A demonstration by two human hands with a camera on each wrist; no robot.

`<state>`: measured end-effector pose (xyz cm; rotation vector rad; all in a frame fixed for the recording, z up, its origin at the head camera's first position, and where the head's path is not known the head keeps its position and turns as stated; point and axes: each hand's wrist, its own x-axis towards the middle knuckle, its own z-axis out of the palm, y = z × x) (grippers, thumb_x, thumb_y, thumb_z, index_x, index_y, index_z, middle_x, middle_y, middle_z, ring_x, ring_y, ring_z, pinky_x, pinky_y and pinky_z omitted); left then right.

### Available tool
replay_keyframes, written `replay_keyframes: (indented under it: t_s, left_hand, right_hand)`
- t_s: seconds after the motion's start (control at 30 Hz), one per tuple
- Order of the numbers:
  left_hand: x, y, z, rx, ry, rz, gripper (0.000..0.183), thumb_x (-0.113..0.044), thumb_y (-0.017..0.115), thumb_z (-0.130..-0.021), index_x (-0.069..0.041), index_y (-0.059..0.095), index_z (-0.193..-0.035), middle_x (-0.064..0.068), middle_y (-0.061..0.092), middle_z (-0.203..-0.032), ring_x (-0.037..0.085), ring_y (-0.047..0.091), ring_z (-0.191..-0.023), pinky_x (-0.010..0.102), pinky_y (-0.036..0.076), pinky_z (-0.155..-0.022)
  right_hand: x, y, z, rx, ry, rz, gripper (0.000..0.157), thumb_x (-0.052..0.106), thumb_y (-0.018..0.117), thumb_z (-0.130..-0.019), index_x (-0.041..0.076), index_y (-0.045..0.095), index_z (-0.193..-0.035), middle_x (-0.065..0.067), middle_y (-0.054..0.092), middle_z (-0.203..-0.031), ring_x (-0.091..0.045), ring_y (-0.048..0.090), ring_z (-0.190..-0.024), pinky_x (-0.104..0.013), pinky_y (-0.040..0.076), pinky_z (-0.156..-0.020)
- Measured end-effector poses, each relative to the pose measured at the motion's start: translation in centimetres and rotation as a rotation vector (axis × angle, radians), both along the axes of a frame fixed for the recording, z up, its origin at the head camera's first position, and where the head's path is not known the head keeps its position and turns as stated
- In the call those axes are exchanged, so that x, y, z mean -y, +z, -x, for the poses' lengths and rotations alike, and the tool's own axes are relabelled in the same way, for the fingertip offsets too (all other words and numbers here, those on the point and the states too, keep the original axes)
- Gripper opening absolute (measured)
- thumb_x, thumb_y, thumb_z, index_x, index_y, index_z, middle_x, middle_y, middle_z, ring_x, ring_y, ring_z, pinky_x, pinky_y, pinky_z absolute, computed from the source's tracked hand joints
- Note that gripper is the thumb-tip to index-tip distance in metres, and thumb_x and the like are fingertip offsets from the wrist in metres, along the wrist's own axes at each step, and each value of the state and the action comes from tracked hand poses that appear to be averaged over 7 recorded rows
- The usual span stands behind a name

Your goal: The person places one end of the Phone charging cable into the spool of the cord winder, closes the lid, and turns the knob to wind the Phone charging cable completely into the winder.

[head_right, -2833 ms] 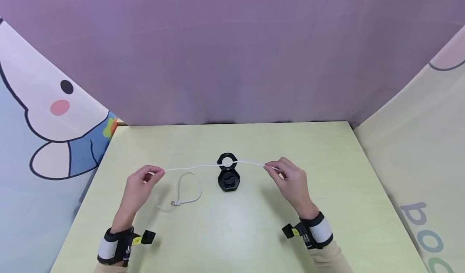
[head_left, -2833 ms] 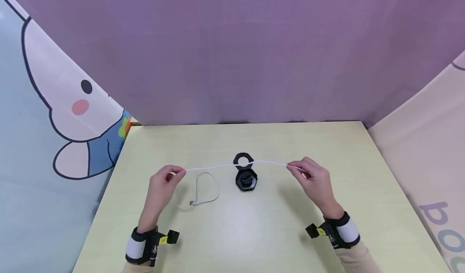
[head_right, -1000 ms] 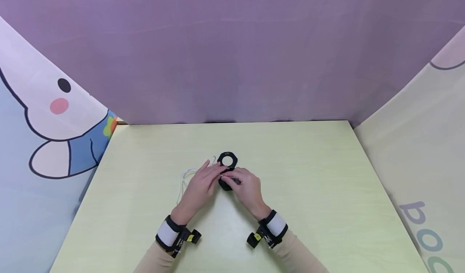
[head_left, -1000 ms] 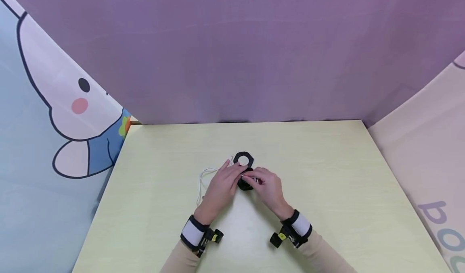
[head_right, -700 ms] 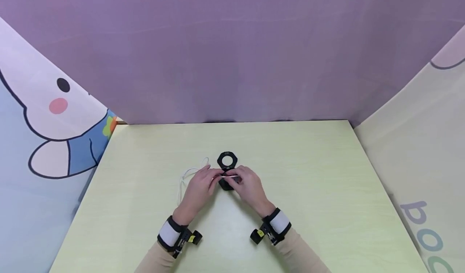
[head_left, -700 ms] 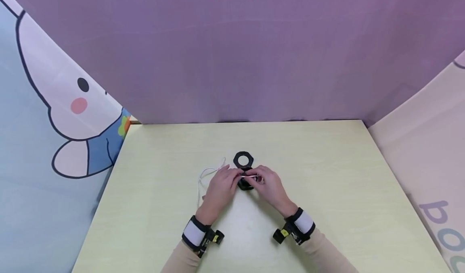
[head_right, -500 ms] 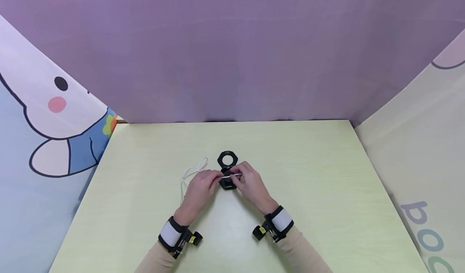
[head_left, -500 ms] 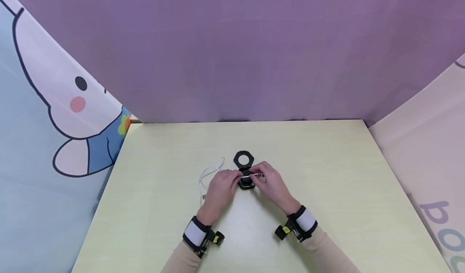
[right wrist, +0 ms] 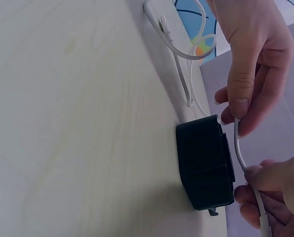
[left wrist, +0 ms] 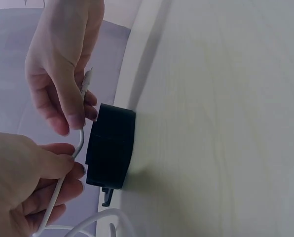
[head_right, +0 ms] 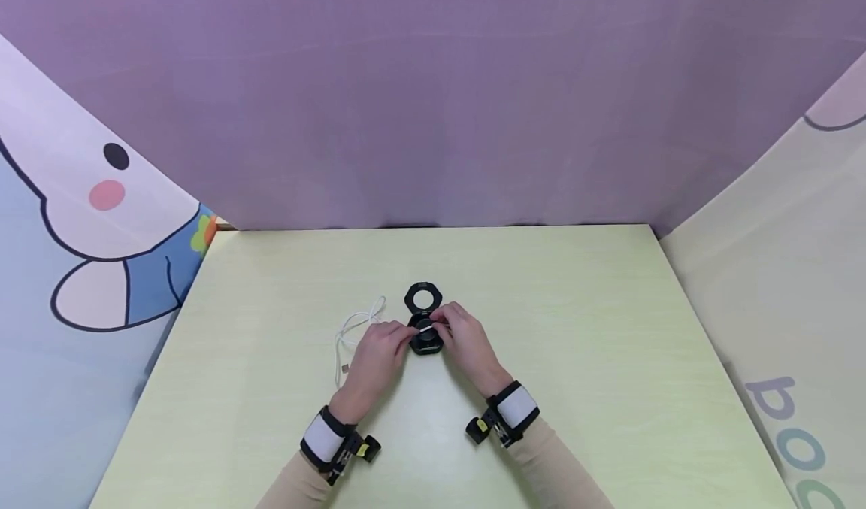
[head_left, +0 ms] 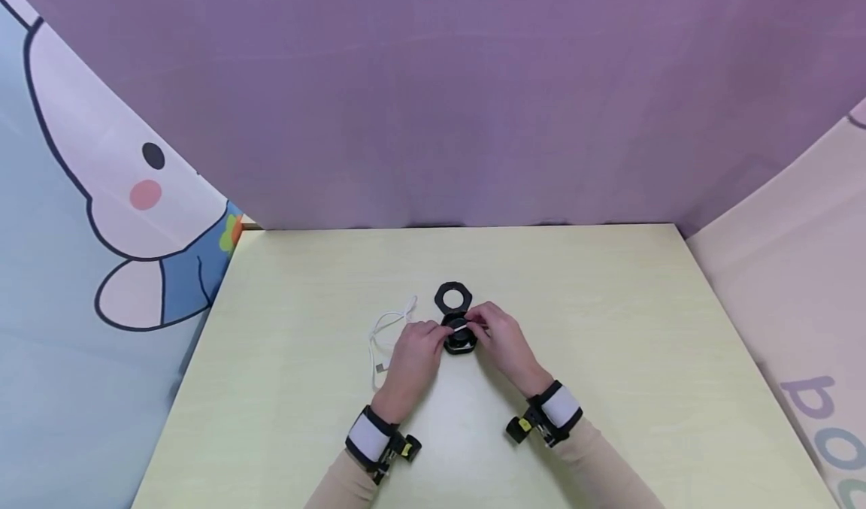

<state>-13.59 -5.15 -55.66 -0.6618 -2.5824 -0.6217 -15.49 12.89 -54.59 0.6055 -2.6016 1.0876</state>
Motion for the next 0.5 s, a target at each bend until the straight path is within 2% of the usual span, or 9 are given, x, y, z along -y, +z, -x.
replay_keyframes:
  t_s: [0.3,0.5]
  left_hand:
    - [-0.29,-0.24,-0.20,0.034,0.008,0.012,0.012,-0.011,0.065,-0.085,-0.012,0.074,-0.092,-0.001,0.066,-0.086,0.015,0.059,-0.079,0.029,0.047,-0.070]
    - [-0.58,-0.19,-0.21,0.040,0.002,0.021,0.013,-0.011,0.063,-0.086,-0.011,0.074,-0.092,-0.001,0.065,-0.087,0.016,0.059,-0.082,0.030,0.046,-0.072]
  right_hand:
    - [0.10,-0.19,0.07,0.084,-0.008,0.014,0.018,-0.003,0.066,-0.082,0.004,0.063,-0.097,-0.010,0.069,-0.092,-0.015,0.066,-0.084,-0.023,0.056,-0.072]
    - [-0.09,0.05,0.11,0.085,-0.027,-0.024,0.017,-0.001,0.067,-0.081,0.007,0.058,-0.093,-0.006,0.068,-0.085,-0.012,0.064,-0.079,-0.023,0.056,-0.069]
